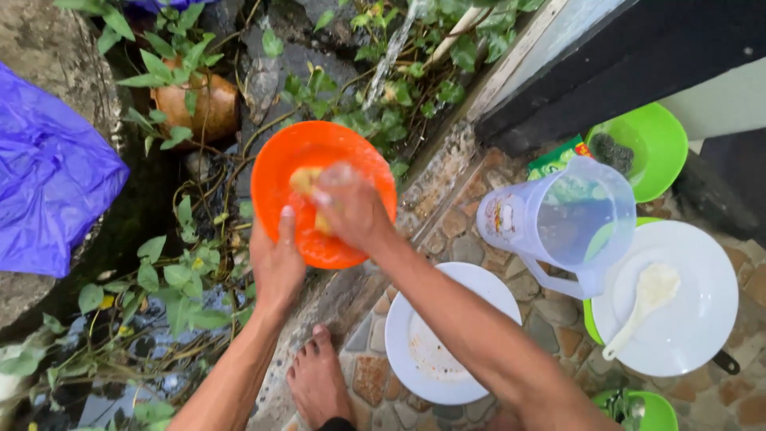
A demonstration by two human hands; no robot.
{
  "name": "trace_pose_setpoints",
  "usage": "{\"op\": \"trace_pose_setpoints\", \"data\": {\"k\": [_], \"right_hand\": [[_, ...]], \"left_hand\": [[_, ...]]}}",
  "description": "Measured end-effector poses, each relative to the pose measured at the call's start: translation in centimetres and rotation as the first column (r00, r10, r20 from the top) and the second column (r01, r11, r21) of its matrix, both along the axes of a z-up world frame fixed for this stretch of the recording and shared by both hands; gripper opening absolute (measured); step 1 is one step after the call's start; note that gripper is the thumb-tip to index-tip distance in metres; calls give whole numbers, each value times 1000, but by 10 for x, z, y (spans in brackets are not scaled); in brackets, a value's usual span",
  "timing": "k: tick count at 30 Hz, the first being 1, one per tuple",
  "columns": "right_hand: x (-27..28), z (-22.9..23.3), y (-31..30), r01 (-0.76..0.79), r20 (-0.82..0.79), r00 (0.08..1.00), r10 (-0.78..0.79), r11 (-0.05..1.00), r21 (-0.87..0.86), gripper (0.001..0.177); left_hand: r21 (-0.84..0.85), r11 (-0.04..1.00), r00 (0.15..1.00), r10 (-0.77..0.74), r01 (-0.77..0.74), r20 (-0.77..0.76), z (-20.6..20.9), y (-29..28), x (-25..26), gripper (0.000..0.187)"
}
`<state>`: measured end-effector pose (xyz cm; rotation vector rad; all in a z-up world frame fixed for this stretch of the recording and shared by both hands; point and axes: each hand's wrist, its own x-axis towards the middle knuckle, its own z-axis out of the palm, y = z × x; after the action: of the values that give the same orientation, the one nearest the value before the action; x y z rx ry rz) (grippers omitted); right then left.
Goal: Washing various dishes including plates and spoons using a sponge and water in an outdoor setting.
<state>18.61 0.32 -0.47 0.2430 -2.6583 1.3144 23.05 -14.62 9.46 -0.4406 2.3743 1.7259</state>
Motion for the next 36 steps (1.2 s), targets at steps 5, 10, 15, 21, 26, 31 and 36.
{"op": "trace_pose_setpoints", "data": {"k": [5,10,15,21,26,31,36], "right_hand": [[34,-59,25,-168,66,983,169,986,-16,21],[3,-46,49,8,-115,993,17,977,215,22],[29,-54,43,-3,-44,999,4,1000,29,20],[6,-40,69,36,-176,984,-5,984,175,22],[51,-49,44,-7,-14,1000,8,999,44,21],[14,-26,56,99,-121,988,-92,994,54,19],[22,-27,38,53,-101,994,-50,998,28,19]], "left_hand": [[-124,990,985,50,-71,-164,-1,-23,-8,30],[-69,997,990,26,-36,-139,6,-5,7,19],[-115,991,970,39,-68,-240,34,1,1,25],[-81,997,987,-14,1,-157,-17,-13,16,29],[-86,990,963,90,-115,-253,17,2,2,31],[-71,993,958,72,-95,-279,-36,-21,16,34],[-78,981,918,137,-178,-373,-14,-14,7,33]]}}
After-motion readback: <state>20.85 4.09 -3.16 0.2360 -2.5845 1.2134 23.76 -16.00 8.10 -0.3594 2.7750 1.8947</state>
